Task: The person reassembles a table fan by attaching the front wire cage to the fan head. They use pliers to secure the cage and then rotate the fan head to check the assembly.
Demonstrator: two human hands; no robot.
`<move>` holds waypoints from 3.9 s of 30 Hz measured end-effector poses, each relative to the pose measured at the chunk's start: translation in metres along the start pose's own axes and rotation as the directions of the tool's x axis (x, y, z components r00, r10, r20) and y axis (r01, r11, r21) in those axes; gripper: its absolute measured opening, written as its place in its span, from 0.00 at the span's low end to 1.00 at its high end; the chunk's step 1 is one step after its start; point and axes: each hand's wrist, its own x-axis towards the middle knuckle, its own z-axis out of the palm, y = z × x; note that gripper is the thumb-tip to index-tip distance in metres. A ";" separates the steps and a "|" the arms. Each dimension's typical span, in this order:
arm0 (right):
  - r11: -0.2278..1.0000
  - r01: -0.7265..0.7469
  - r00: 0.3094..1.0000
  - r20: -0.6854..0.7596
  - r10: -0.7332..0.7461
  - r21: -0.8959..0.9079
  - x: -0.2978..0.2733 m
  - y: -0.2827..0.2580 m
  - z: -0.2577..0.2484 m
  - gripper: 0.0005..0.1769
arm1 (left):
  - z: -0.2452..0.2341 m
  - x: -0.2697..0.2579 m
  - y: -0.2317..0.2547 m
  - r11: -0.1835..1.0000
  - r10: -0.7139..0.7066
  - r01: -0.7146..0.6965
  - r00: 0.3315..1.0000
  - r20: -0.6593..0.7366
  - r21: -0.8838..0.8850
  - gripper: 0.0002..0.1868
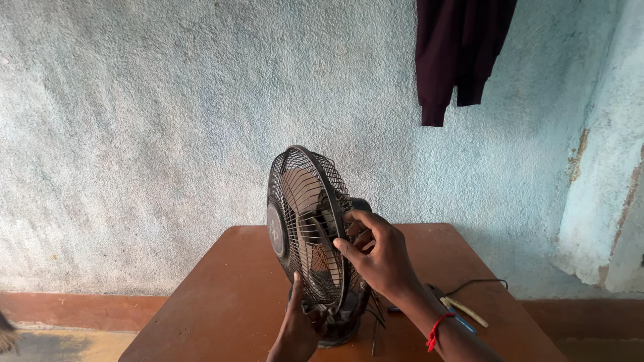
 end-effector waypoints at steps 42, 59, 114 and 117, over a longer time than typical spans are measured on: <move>0.935 -0.114 0.984 -0.167 0.060 -0.337 0.011 -0.013 0.021 0.34 | -0.037 0.019 0.017 0.861 0.185 -0.114 0.978 -0.097 0.496 0.62; 0.969 0.106 0.976 -0.163 -0.145 -0.225 0.022 0.028 0.021 0.33 | -0.091 0.104 0.035 0.933 0.344 -0.348 0.937 0.056 0.090 0.42; 0.224 -0.870 0.306 0.124 0.944 0.440 -0.004 0.183 0.082 0.13 | -0.082 0.064 0.245 0.154 0.415 -0.177 0.904 0.099 0.972 0.49; 0.204 -0.882 0.282 0.128 0.951 0.426 -0.012 0.195 0.090 0.14 | -0.086 0.069 0.242 0.134 0.396 -0.039 0.918 -0.017 0.990 0.48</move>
